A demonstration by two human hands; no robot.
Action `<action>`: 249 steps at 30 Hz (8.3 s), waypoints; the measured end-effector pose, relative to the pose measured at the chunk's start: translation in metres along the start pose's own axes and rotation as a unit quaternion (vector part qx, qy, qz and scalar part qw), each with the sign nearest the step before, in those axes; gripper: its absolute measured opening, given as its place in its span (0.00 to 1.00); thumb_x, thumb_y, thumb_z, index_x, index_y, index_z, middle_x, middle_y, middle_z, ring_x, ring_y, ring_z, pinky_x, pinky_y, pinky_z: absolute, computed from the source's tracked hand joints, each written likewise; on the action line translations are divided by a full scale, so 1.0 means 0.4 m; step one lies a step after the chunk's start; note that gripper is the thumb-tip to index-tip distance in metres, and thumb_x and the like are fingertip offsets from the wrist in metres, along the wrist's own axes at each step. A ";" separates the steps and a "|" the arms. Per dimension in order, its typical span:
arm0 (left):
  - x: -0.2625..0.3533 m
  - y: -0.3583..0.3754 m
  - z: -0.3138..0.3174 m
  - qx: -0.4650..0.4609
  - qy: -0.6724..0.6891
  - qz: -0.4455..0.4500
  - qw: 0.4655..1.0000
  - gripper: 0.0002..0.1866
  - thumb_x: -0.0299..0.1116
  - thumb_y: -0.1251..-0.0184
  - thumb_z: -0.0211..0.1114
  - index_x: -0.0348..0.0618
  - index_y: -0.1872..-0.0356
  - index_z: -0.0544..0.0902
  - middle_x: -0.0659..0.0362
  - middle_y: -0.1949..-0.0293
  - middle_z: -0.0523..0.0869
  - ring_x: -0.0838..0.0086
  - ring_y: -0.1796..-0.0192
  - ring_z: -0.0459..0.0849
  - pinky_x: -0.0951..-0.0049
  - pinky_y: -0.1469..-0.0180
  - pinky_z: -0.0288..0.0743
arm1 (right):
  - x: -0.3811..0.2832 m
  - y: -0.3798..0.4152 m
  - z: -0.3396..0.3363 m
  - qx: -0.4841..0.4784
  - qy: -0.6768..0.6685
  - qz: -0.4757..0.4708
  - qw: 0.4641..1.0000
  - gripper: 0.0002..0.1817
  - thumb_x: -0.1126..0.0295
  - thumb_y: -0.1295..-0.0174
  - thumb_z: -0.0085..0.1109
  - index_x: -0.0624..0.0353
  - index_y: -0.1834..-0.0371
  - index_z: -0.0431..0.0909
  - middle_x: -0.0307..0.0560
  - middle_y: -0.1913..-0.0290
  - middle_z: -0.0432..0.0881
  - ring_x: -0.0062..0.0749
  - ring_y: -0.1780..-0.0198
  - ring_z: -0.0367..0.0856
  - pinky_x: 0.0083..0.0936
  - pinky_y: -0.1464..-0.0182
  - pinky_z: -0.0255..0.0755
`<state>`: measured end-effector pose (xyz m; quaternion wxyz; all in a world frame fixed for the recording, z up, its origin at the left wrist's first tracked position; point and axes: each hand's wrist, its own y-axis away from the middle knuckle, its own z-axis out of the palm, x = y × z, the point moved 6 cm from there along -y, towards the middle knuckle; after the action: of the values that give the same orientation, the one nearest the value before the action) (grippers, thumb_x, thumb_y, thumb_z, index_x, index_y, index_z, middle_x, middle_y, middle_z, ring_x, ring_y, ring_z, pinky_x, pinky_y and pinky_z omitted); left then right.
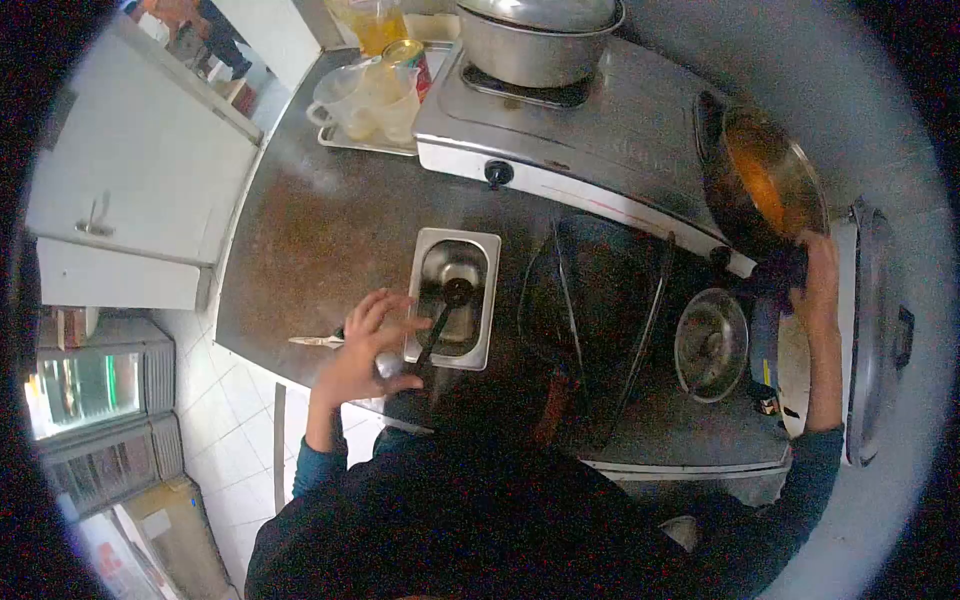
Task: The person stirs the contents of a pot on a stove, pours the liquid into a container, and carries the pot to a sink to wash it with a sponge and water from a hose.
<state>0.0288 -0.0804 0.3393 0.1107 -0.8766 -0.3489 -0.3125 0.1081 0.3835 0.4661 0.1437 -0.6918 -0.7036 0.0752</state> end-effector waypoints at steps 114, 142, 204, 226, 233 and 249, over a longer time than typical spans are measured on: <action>-0.079 0.073 0.074 0.209 0.446 0.122 0.862 0.05 0.23 0.48 0.55 0.38 0.68 0.73 0.53 0.62 0.75 0.61 0.59 0.75 0.71 0.58 0.69 | -1.026 -0.191 0.021 -0.320 0.145 -0.515 0.782 0.05 0.68 0.55 0.45 0.54 0.75 0.67 0.38 0.86 0.71 0.28 0.80 0.73 0.19 0.72 0.62; -0.054 0.144 0.009 0.308 0.320 0.145 0.884 0.04 0.22 0.48 0.53 0.36 0.70 0.72 0.50 0.63 0.75 0.62 0.60 0.75 0.70 0.58 0.68 | -0.959 -0.118 0.012 -0.271 0.126 -0.491 0.818 0.04 0.69 0.57 0.46 0.55 0.79 0.64 0.37 0.85 0.69 0.27 0.78 0.72 0.18 0.70 0.62; -0.698 1.191 -0.270 0.364 0.147 -0.283 0.875 0.10 0.25 0.49 0.54 0.41 0.63 0.75 0.56 0.65 0.75 0.70 0.63 0.74 0.73 0.63 0.67 | -1.603 -0.282 0.394 0.182 -0.231 -0.130 0.947 0.21 0.84 0.68 0.52 0.63 0.64 0.69 0.51 0.63 0.72 0.43 0.55 0.69 0.37 0.50 0.58; -1.922 0.832 -0.936 0.243 0.058 -0.167 0.954 0.09 0.28 0.48 0.54 0.40 0.64 0.75 0.52 0.67 0.77 0.64 0.65 0.75 0.72 0.60 0.68 | -2.187 -0.810 0.328 0.253 -0.142 -0.036 0.956 0.10 0.82 0.62 0.51 0.63 0.73 0.67 0.50 0.68 0.71 0.43 0.61 0.71 0.39 0.58 0.60; -2.410 1.053 -0.992 0.316 0.113 -0.435 0.836 0.11 0.27 0.52 0.56 0.38 0.64 0.76 0.53 0.66 0.78 0.69 0.63 0.77 0.72 0.61 0.72 | -2.363 -1.323 0.473 0.231 -0.226 -0.057 0.945 0.05 0.76 0.53 0.47 0.59 0.71 0.67 0.46 0.68 0.72 0.37 0.62 0.72 0.32 0.57 0.59; -3.123 -0.031 -1.589 0.254 0.067 -0.320 0.910 0.13 0.32 0.48 0.54 0.36 0.63 0.74 0.48 0.66 0.77 0.61 0.61 0.75 0.68 0.59 0.69 | -2.452 -2.412 0.813 0.219 -0.238 -0.016 0.946 0.12 0.71 0.62 0.57 0.60 0.73 0.68 0.46 0.71 0.72 0.38 0.65 0.72 0.32 0.60 0.60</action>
<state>-0.9798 -1.0111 0.0539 0.2469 -0.6369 -0.6701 -0.2904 -0.9087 -0.5928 0.3555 0.1213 -0.5939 -0.6944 0.3877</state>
